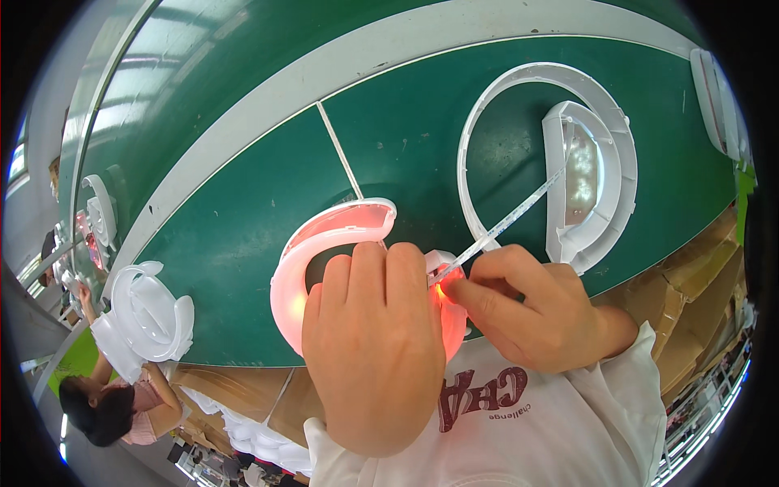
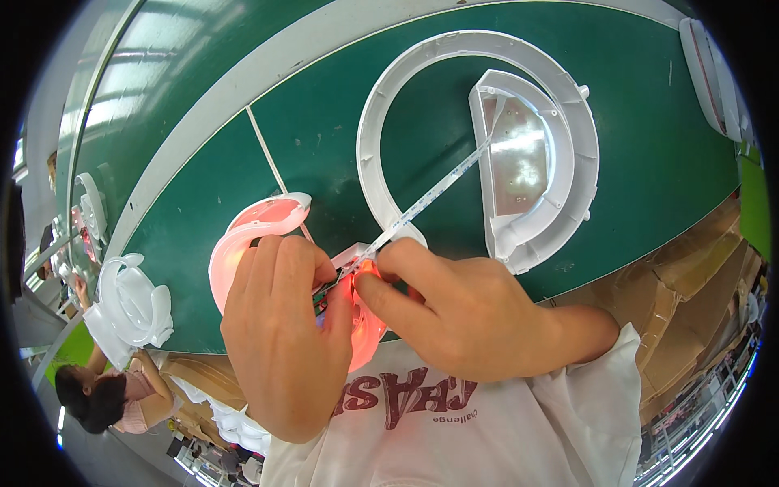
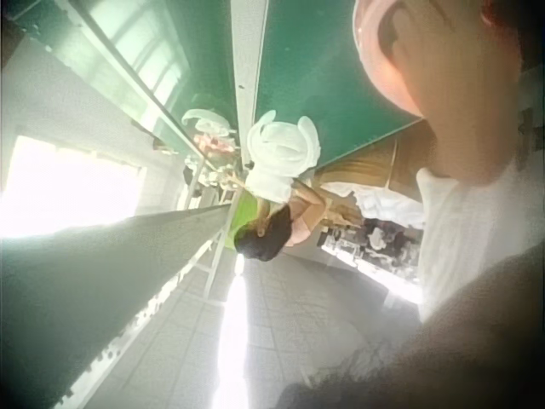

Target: The person assembles circular LED light fixtures by hand, combining plastic rings, LED components, and wires.

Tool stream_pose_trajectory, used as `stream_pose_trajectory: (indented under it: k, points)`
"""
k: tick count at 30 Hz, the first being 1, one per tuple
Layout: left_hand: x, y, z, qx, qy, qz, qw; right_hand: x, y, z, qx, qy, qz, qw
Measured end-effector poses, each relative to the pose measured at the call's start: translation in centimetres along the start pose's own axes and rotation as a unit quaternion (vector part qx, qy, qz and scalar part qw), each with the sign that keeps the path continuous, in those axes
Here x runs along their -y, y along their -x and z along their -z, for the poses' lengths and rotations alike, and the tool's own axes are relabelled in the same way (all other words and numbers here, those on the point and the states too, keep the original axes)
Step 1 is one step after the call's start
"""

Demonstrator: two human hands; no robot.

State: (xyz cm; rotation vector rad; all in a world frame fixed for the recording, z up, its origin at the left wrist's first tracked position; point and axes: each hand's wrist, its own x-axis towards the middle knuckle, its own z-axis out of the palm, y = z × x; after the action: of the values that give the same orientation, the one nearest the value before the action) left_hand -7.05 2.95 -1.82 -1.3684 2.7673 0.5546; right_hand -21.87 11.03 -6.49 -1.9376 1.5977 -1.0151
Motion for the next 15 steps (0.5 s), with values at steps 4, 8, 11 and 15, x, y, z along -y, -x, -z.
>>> stream_pose_trajectory:
  k: [4, 8, 11, 15]
  points:
    - [0.9, -0.1, -0.2, 0.004, 0.080, -0.004, 0.997, -0.8, -0.1, 1.4, 0.079, 0.015, 0.028, 0.996]
    - [1.5, 0.1, 0.8, 0.024, 0.140, -0.016, 0.990, -0.9, -0.9, 2.8, 0.117, 0.015, 0.029, 0.993]
    - [2.2, 1.8, 1.5, -0.064, 0.197, 0.012, 0.978, -1.1, -0.8, 3.6, 0.150, 0.065, 0.069, 0.984]
    - [4.0, 2.8, 1.4, -0.118, 0.022, -0.222, 0.968, -1.6, -0.9, 3.8, 0.163, 0.112, 0.145, 0.969]
